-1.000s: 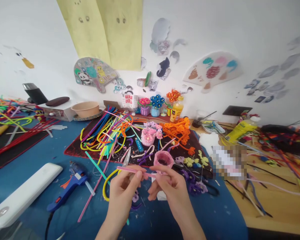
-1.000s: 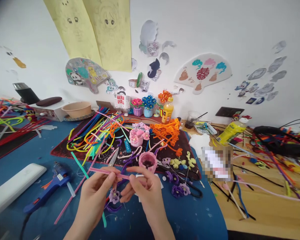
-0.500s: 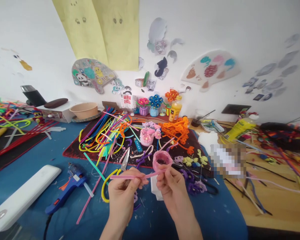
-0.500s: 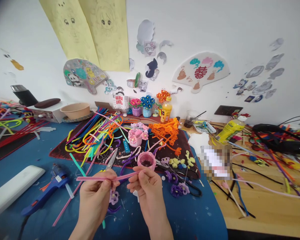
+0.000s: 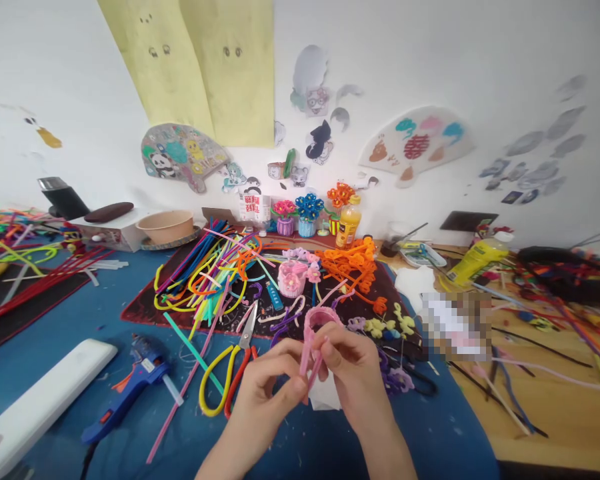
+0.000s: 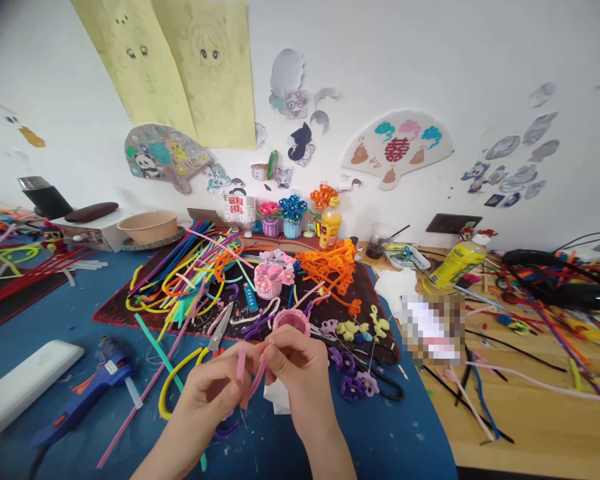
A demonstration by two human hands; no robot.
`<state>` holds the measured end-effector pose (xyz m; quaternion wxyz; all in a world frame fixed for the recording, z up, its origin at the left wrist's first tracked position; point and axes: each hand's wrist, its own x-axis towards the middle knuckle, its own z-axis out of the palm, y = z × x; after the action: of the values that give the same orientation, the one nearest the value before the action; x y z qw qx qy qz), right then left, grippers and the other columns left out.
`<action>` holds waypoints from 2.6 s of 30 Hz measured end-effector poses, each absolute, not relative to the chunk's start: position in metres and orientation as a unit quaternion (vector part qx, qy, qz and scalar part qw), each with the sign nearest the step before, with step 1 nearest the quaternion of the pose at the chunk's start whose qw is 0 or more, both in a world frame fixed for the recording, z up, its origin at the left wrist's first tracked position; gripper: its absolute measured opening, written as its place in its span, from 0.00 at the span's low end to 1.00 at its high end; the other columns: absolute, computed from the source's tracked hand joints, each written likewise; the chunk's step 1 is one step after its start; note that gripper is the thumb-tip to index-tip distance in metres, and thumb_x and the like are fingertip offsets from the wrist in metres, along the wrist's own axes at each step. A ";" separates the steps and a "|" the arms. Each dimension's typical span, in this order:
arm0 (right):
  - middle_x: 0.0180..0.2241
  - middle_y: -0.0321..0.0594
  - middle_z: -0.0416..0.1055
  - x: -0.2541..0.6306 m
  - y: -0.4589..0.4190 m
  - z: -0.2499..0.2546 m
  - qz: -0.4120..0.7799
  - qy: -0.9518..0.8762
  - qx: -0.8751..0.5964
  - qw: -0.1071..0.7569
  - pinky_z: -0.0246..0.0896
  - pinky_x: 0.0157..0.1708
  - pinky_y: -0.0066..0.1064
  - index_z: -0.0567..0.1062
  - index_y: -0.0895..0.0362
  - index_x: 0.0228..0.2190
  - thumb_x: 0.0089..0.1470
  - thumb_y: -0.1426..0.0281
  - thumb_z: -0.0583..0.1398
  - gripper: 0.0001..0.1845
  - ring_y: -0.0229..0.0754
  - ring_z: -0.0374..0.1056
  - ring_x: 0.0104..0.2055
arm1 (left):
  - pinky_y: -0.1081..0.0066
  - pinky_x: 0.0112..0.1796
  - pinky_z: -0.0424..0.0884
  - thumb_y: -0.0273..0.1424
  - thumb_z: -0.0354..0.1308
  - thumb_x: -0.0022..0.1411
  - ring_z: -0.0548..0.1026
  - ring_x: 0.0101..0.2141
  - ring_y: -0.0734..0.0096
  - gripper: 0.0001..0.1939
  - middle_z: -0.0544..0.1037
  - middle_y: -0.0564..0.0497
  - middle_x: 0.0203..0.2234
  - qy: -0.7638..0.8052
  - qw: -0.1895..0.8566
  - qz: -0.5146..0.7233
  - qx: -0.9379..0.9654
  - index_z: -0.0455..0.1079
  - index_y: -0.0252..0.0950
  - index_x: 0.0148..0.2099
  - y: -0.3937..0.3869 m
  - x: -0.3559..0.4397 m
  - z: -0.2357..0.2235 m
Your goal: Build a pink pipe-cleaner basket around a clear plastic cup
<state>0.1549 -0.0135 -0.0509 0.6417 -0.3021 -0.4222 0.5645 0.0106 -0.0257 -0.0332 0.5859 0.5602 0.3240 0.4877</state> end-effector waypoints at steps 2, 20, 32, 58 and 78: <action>0.22 0.34 0.69 0.156 -0.012 -0.051 0.573 -0.431 -0.291 0.633 0.55 0.17 0.27 0.82 0.54 0.24 0.50 0.60 0.69 0.11 0.33 0.59 0.17 | 0.66 0.40 0.67 0.46 0.63 0.59 0.72 0.34 0.63 0.20 0.76 0.47 0.26 0.326 0.620 0.463 0.544 0.73 0.37 0.22 -0.028 0.013 -0.032; 0.22 0.36 0.70 0.157 -0.015 -0.050 0.587 -0.444 -0.303 0.605 0.58 0.18 0.26 0.83 0.56 0.25 0.47 0.62 0.71 0.10 0.33 0.62 0.18 | 0.70 0.34 0.64 0.39 0.65 0.57 0.69 0.31 0.67 0.19 0.72 0.50 0.21 0.359 0.659 0.428 0.504 0.68 0.36 0.19 -0.033 0.013 -0.023; 0.20 0.34 0.69 0.148 -0.025 -0.047 0.400 -0.418 -0.469 0.667 0.61 0.23 0.27 0.80 0.56 0.24 0.53 0.65 0.67 0.10 0.36 0.63 0.22 | 0.71 0.36 0.72 0.29 0.62 0.62 0.79 0.34 0.67 0.13 0.82 0.51 0.36 0.445 0.146 0.470 0.748 0.71 0.41 0.49 -0.027 0.010 -0.040; 0.25 0.37 0.73 0.131 -0.037 -0.059 0.368 -0.290 -0.500 0.728 0.63 0.30 0.26 0.80 0.58 0.25 0.50 0.61 0.69 0.12 0.38 0.66 0.29 | 0.70 0.41 0.77 0.20 0.48 0.69 0.82 0.40 0.63 0.12 0.83 0.38 0.37 0.347 -0.137 0.443 0.816 0.71 0.24 0.50 -0.033 0.011 -0.049; 0.21 0.34 0.71 0.130 -0.032 -0.058 0.399 -0.213 -0.478 0.753 0.61 0.24 0.21 0.80 0.58 0.23 0.45 0.62 0.72 0.13 0.33 0.62 0.24 | 0.74 0.43 0.75 0.20 0.47 0.69 0.82 0.40 0.65 0.15 0.83 0.39 0.38 0.352 -0.084 0.460 0.811 0.72 0.26 0.51 -0.031 0.010 -0.051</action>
<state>0.1303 -0.0325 -0.0575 0.7526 -0.4780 -0.2132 0.3994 0.0099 -0.0314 -0.0507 -0.0843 0.8108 0.3518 0.4602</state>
